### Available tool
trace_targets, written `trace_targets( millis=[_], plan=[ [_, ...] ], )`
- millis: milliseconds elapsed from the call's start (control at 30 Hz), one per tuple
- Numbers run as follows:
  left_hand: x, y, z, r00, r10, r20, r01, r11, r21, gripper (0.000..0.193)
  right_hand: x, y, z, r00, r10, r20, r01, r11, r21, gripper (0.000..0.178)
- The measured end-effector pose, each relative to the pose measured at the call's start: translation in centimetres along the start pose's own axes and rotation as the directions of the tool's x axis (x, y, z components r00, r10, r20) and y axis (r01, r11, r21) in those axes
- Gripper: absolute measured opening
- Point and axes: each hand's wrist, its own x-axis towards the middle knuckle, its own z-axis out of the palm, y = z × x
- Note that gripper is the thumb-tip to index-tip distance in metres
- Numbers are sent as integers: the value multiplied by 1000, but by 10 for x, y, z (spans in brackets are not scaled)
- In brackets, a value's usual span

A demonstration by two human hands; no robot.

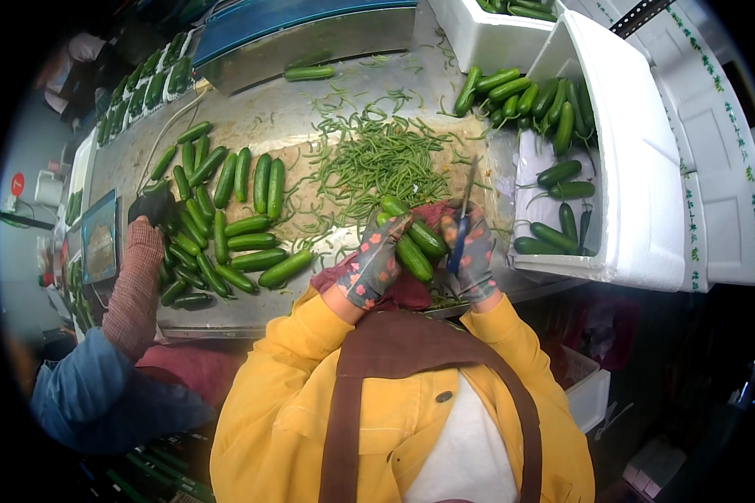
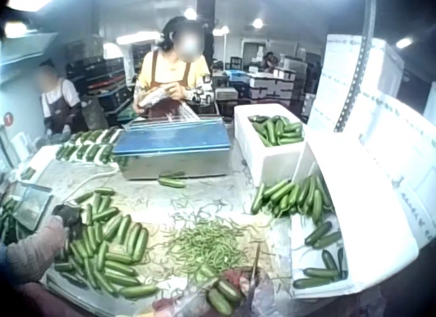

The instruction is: The person stands at a stainless steel workbench and peels green cucumbers using a handheld peeler. They hold the cucumber in one hand and the peeler in the other, removing the skin in long strips. The peeled cucumbers are placed into a white styrofoam container, while the peels accumulate on the table.

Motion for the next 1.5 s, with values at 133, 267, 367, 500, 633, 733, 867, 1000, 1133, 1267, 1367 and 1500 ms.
trace_targets(
  millis=[133, 267, 367, 500, 633, 733, 867, 1000, 1133, 1267, 1367, 1500],
  plan=[
    [-3, 11, 8, 996, 71, 57, -77, 992, 102, 32, 8, 25, -45, 945, 163, 285, -324, 601, 731, 54],
    [-6, 22, 21, 997, 57, 44, -58, 998, 20, 38, 4, 26, -50, 823, 189, 536, -568, 227, 791, 63],
    [-6, 23, 23, 995, 73, 60, -76, 996, 39, 39, -4, 15, -35, 872, 315, 375, -490, 561, 667, 61],
    [-8, 24, 28, 998, 64, 25, -66, 995, 70, 36, -15, 6, -11, 961, 259, -96, -230, 943, 242, 46],
    [-3, 22, 28, 997, -49, -63, 39, 986, -161, 29, -16, 36, -23, 923, 376, -79, -239, 723, 648, 43],
    [4, 22, 19, 980, -126, -156, 60, 925, -374, 20, -19, 19, -16, 916, 302, 262, -382, 468, 797, 52],
    [17, 10, 4, 974, -83, -209, -1, 929, -371, 18, -25, 10, -1, 837, 402, 372, -530, 423, 735, 44],
    [19, 1, -7, 987, -87, -133, 40, 946, -321, 23, -24, -2, 15, 875, 463, 144, -459, 696, 552, 38],
    [10, 3, -2, 999, -54, 5, 53, 979, -196, 34, -29, 30, -26, 922, 384, 49, -365, 820, 441, 26],
    [-1, 19, 17, 995, -81, 59, 92, 974, -207, 41, -29, -9, 9, 855, 502, -131, -446, 840, 309, 21],
    [-1, 19, 0, 996, 83, 30, -87, 973, 215, 40, -29, 9, -9, 853, 515, -85, -437, 794, 423, 23],
    [6, 63, -13, 920, 75, -384, -129, 985, -118, 29, -26, 16, -7, 831, 554, -45, -458, 728, 511, 28]
  ],
)
